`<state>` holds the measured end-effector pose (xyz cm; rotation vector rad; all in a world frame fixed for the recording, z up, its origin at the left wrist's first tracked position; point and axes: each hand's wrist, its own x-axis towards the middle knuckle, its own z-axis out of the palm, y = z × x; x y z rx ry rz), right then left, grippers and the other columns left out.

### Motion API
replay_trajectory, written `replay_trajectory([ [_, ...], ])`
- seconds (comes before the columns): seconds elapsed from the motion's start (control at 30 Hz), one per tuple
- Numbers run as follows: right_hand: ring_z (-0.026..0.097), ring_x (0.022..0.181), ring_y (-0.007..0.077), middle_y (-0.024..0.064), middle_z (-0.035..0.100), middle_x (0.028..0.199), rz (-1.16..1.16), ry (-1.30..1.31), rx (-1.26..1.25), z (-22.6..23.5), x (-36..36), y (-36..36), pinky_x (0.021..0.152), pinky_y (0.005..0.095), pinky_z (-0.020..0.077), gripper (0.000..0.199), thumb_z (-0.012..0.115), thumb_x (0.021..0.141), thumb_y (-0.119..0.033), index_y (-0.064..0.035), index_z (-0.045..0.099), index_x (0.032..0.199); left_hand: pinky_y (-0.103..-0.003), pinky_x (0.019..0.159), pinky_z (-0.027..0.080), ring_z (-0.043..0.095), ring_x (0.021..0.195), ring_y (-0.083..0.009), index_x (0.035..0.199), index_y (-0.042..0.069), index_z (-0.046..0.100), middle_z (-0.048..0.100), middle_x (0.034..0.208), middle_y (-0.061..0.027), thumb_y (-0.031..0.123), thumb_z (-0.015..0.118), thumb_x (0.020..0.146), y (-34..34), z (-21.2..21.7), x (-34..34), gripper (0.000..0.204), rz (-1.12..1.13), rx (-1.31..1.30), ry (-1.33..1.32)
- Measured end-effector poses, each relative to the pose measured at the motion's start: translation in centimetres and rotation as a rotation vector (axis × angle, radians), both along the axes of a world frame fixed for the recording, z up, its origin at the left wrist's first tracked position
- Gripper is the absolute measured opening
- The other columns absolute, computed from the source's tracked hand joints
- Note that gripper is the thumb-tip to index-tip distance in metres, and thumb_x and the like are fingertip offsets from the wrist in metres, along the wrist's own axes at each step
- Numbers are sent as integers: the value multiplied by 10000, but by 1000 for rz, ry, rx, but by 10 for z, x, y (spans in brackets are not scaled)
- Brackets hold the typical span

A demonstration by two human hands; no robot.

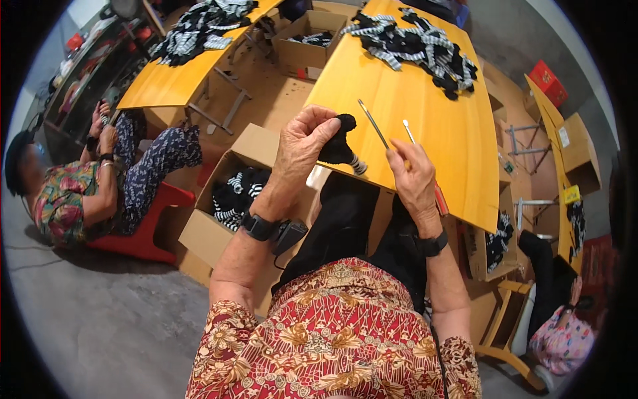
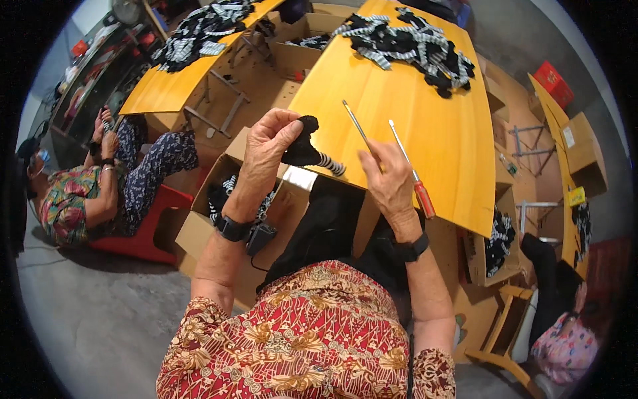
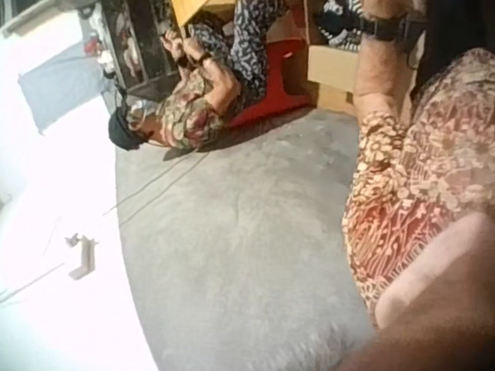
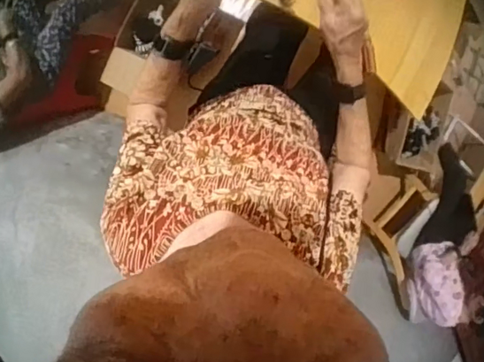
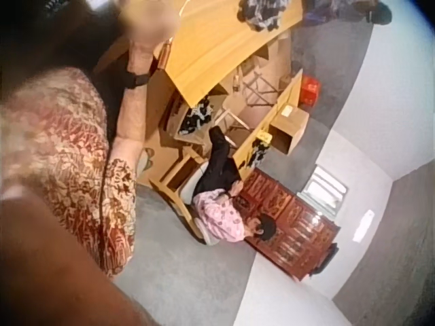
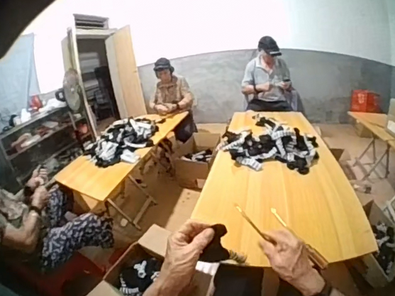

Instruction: The person uses a red-handled screwdriver to push the fabric of a black and white striped sock back into its proper shape. They repeatedly insert the tool into the sock opening and push the material down, then inspect the sock before repeating the process on another sock.

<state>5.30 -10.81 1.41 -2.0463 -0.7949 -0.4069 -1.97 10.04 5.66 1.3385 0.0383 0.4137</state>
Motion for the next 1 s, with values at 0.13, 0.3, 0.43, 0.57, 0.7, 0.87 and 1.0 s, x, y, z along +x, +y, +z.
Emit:
replay_trajectory([
  [0.13,623,740,128,37,647,819,304,483,337,47,-18,16,647,243,493,220,679,859,-129,5,664,1032,-205,726,497,603,786,-49,987,36,638,660,863,5,141,655,909,-13,-4,3,132,-181,57,28],
  [0.3,592,656,53,11,638,720,338,613,427,50,-20,11,594,199,473,126,666,874,-104,15,669,916,-212,767,483,602,840,-80,1113,32,591,642,914,-9,162,696,874,-26,-4,-2,292,-219,-17,39],
  [0.43,598,626,50,21,650,711,323,692,592,55,-15,6,558,183,470,122,648,887,-119,-10,653,832,-266,867,471,583,1008,-127,1275,22,505,608,1135,-73,131,717,854,-41,-9,-4,484,-311,-72,-53],
  [0.57,610,608,49,33,667,730,329,789,680,52,-10,5,518,166,460,111,648,890,-129,-22,647,861,-267,870,464,596,965,-110,1181,31,590,657,1040,-31,126,682,885,-51,-37,3,324,-220,-223,-13],
  [0.7,612,615,55,25,656,727,366,774,518,46,1,-2,513,180,461,144,624,904,-145,-6,645,930,-243,768,458,580,824,-78,1110,45,631,654,906,0,150,618,933,-50,-26,4,206,-54,-164,79],
  [0.87,613,607,79,37,643,715,257,681,243,40,69,-40,546,219,495,177,576,889,-121,22,664,943,-204,663,440,563,733,-67,1040,44,629,635,830,10,138,592,945,19,-35,-3,138,223,13,127],
  [1.0,666,701,215,119,678,767,-72,417,27,15,174,-88,644,319,533,198,570,827,-139,-3,680,920,-221,637,436,544,726,-71,1021,27,623,613,826,13,129,571,949,91,-65,-16,135,437,186,238],
])
